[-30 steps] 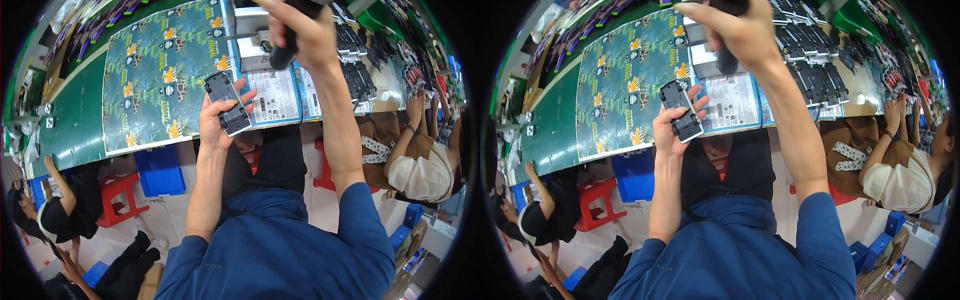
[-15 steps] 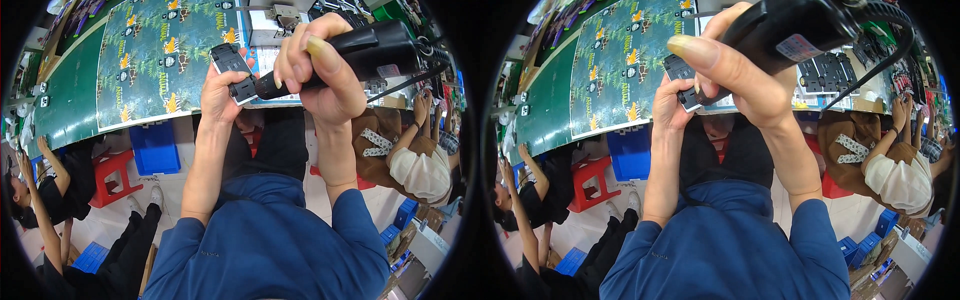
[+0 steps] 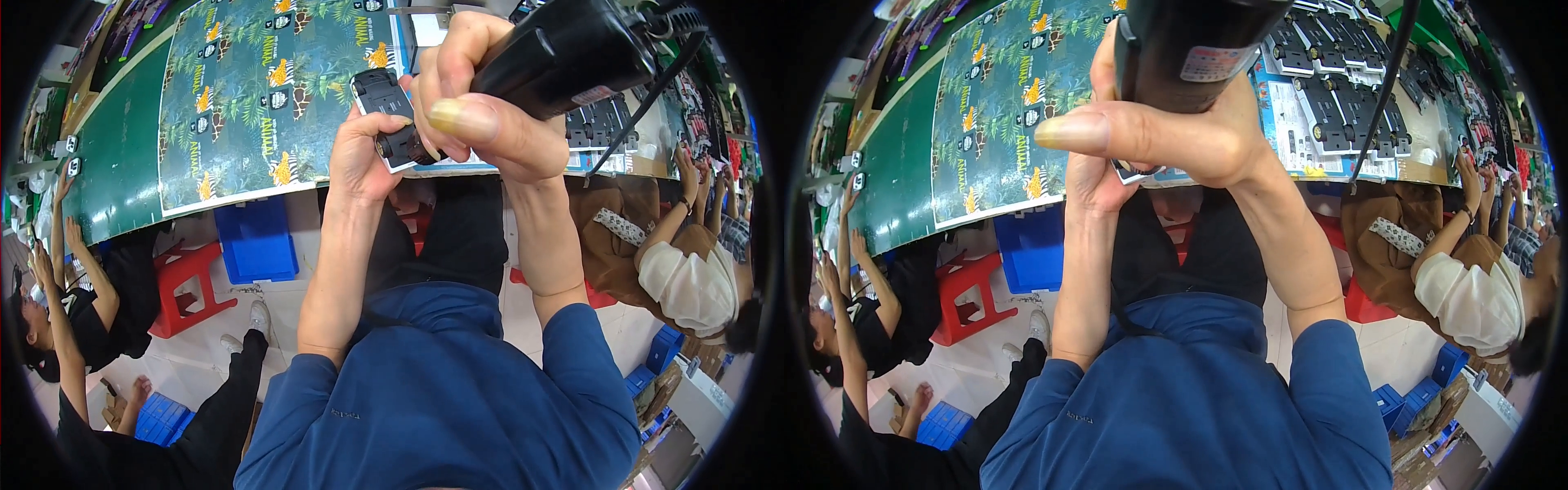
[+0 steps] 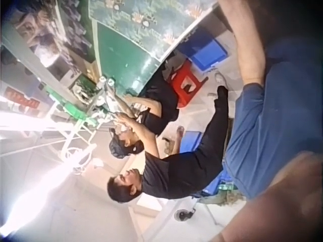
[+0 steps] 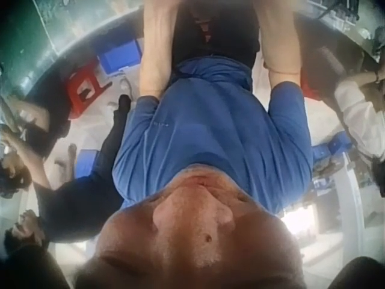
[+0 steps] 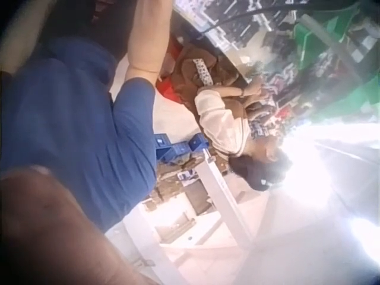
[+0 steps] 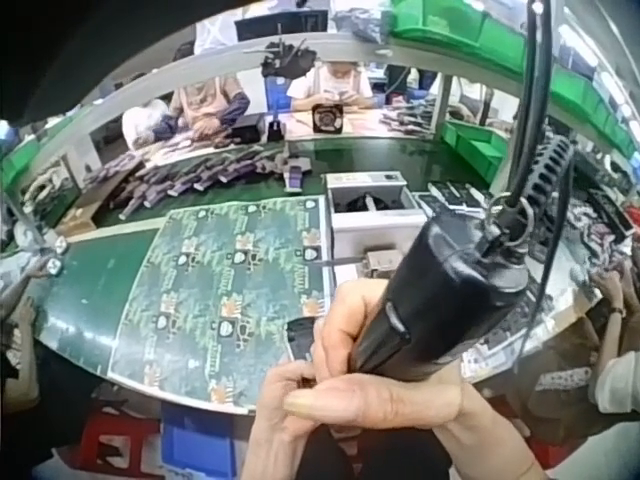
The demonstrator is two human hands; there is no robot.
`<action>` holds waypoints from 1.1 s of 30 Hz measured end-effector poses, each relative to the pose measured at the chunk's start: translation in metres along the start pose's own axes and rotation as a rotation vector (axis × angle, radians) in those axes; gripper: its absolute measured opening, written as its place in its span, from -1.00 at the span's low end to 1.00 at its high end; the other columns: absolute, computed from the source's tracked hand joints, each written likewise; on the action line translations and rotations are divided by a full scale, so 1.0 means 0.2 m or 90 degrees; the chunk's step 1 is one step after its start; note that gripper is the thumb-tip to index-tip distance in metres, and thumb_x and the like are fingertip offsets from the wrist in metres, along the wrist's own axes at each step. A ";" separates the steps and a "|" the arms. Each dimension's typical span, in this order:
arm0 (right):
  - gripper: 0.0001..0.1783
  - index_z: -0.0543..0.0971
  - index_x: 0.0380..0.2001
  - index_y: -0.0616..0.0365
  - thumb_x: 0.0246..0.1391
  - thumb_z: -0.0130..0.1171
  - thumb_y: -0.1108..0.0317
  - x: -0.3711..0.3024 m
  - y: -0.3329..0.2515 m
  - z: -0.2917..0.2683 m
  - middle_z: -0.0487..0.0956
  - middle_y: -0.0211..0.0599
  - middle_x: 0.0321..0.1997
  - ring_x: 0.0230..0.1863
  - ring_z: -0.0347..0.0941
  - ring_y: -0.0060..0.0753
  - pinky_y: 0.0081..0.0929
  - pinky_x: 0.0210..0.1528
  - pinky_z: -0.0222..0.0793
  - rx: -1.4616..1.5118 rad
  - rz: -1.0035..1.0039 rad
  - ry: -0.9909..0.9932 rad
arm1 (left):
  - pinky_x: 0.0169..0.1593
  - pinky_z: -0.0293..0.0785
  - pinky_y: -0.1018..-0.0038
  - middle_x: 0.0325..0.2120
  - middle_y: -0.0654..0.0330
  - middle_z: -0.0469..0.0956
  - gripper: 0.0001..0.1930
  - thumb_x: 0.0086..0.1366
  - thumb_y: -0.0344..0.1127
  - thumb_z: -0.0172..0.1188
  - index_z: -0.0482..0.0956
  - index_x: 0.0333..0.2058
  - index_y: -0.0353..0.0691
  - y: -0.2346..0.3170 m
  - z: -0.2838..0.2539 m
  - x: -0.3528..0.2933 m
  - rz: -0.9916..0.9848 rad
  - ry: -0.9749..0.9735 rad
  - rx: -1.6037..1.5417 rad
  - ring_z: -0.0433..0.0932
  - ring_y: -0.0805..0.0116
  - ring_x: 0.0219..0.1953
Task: Assembling small electronic device components using an electric screwdriver.
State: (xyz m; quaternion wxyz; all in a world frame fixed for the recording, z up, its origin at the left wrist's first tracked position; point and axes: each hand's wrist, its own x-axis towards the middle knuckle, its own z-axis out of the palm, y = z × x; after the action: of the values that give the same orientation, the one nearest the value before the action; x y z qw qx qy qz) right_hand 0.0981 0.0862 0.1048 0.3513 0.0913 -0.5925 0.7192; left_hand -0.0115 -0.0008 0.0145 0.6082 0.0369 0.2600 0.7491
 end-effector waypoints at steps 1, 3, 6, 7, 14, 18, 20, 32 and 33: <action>-0.76 0.36 -0.44 0.17 0.04 0.24 0.36 0.00 -0.01 0.00 0.39 -0.33 -0.63 -0.73 0.30 -0.58 -0.56 -0.57 0.32 -0.050 0.009 0.012 | 0.05 0.64 0.17 -0.07 0.03 0.54 -0.42 0.03 -0.72 0.00 0.37 0.11 -0.34 0.00 0.00 0.01 0.001 0.000 0.000 0.61 0.11 -0.05; -0.75 0.36 -0.45 0.16 0.00 0.25 0.35 0.00 -0.05 0.00 0.39 -0.33 -0.63 -0.73 0.30 -0.59 -0.57 -0.56 0.33 -0.129 0.038 0.025 | 0.05 0.64 0.17 -0.11 0.03 0.55 -0.45 0.02 -0.71 0.00 0.39 0.08 -0.36 -0.02 -0.03 0.03 -0.033 -0.033 -0.079 0.62 0.12 -0.07; -0.75 0.36 -0.45 0.15 -0.04 0.27 0.36 0.00 -0.09 0.01 0.39 -0.33 -0.63 -0.72 0.31 -0.59 -0.58 -0.55 0.33 -0.159 0.080 0.034 | 0.07 0.62 0.15 -0.12 0.01 0.55 -0.47 0.02 -0.68 0.00 0.41 0.06 -0.39 -0.02 -0.06 0.06 -0.044 -0.030 -0.081 0.62 0.12 -0.07; -0.74 0.37 -0.45 0.16 -0.06 0.28 0.36 0.00 -0.09 0.01 0.39 -0.33 -0.63 -0.71 0.31 -0.58 -0.57 -0.54 0.34 -0.154 0.083 0.035 | 0.08 0.61 0.15 -0.12 0.00 0.55 -0.47 0.03 -0.68 0.01 0.41 0.06 -0.40 -0.02 -0.05 0.06 -0.057 -0.021 -0.084 0.61 0.11 -0.07; -0.69 0.37 -0.40 0.22 -0.08 0.30 0.35 -0.04 -0.08 0.02 0.40 -0.31 -0.60 -0.64 0.35 -0.46 -0.47 -0.53 0.37 -0.069 0.011 0.060 | 0.03 0.61 0.09 -0.04 -0.04 0.55 -0.54 0.19 -0.45 0.05 0.38 0.09 -0.43 0.06 -0.04 0.03 -0.091 -0.007 -0.076 0.60 0.09 -0.04; -0.64 0.46 -0.27 0.17 -0.02 0.40 0.26 -0.07 -0.18 -0.06 0.50 -0.43 -0.52 -0.58 0.46 -0.50 -0.50 -0.48 0.50 0.034 -0.110 -0.103 | -0.21 0.61 0.34 -0.22 0.13 0.62 -0.50 0.32 0.00 0.27 0.46 0.07 -0.22 0.23 -0.02 0.04 0.138 -0.021 0.381 0.64 0.28 -0.20; -0.57 0.49 -0.22 0.23 -0.06 0.45 0.26 -0.10 -0.26 -0.13 0.50 -0.37 -0.58 -0.58 0.47 -0.43 -0.46 -0.46 0.51 0.041 -0.079 -0.143 | -0.16 0.53 0.36 -0.17 0.09 0.60 -0.17 -0.06 0.08 0.51 0.45 0.15 -0.21 0.39 -0.10 0.15 0.619 -0.132 1.086 0.62 0.24 -0.20; -0.63 0.44 -0.33 0.15 -0.02 0.42 0.24 -0.19 -0.22 -0.18 0.50 -0.45 -0.63 -0.68 0.50 -0.53 -0.57 -0.57 0.53 0.015 -0.049 -0.106 | 0.38 -0.01 -0.13 0.34 0.00 0.17 0.03 -0.03 0.49 0.21 0.22 0.35 0.07 1.57 -0.64 -0.14 0.515 0.036 1.861 0.13 0.01 0.39; -0.63 0.44 -0.33 0.15 -0.02 0.42 0.24 -0.18 -0.21 -0.19 0.50 -0.45 -0.63 -0.68 0.50 -0.53 -0.57 -0.57 0.53 0.019 -0.049 -0.110 | 0.38 -0.03 -0.14 0.35 -0.01 0.15 0.06 -0.05 0.50 0.23 0.21 0.36 0.03 1.59 -0.67 -0.21 0.538 0.096 1.854 0.11 0.01 0.40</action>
State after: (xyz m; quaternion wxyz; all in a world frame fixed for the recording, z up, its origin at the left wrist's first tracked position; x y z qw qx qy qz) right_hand 0.1621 0.1089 0.1081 0.3244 0.1808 -0.6061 0.7033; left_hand -0.3332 -0.1246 0.0482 -0.2242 0.6198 0.7511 -0.0386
